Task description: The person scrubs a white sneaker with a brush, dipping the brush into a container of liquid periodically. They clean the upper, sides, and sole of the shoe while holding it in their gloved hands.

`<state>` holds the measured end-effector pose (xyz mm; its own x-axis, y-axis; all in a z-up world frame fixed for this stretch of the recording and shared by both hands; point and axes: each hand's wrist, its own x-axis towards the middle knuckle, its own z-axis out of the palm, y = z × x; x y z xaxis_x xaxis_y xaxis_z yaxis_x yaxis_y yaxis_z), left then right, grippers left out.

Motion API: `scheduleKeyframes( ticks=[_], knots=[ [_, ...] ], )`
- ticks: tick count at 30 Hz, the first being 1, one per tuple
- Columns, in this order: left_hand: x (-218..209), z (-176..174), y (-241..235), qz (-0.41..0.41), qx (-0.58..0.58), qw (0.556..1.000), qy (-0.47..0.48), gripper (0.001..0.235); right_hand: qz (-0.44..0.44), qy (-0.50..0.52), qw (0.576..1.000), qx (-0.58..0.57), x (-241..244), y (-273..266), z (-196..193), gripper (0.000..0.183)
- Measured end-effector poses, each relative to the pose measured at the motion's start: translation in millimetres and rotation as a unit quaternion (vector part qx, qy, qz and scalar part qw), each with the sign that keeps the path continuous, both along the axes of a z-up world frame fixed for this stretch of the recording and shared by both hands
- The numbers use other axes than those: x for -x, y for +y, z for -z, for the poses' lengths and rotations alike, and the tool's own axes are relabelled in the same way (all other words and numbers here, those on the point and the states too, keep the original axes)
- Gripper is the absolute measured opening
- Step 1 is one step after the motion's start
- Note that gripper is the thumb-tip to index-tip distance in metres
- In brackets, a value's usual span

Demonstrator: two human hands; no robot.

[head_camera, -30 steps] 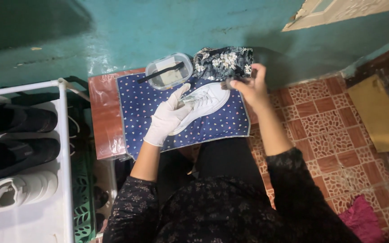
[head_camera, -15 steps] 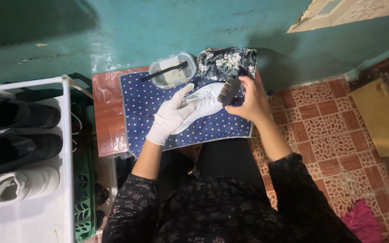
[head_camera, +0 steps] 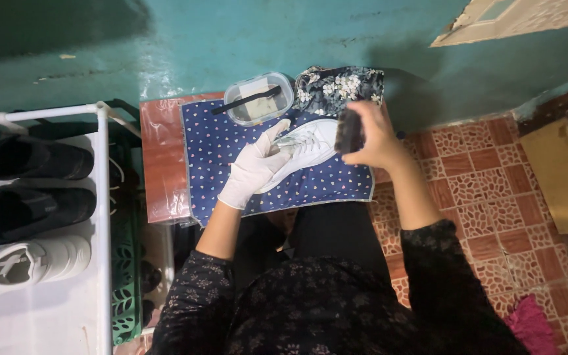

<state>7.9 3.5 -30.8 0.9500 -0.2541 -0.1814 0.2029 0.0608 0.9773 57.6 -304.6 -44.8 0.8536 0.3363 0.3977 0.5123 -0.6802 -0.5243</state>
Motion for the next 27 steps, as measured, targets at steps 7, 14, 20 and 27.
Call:
scheduleKeyframes(
  ticks=[7, 14, 20, 27],
  knots=[
    [1, 1, 2, 0.000, -0.004, 1.000, -0.016, 0.065, 0.015, 0.030, 0.998, 0.046, -7, 2, 3, 0.114],
    [4, 0, 0, -0.006, 0.021, 1.000, -0.019, 0.068, 0.020, 0.163, 0.984, 0.064, -2, 10, -23, 0.113],
    [7, -16, -1, -0.004, -0.007, 1.000, -0.005, 0.065, 0.018, 0.210, 0.971, 0.109, -2, 15, -29, 0.113],
    [7, -24, -1, -0.006, -0.019, 1.000, 0.008, 0.064, 0.062, -0.012, 0.995, 0.075, -19, 3, 30, 0.085]
  ],
)
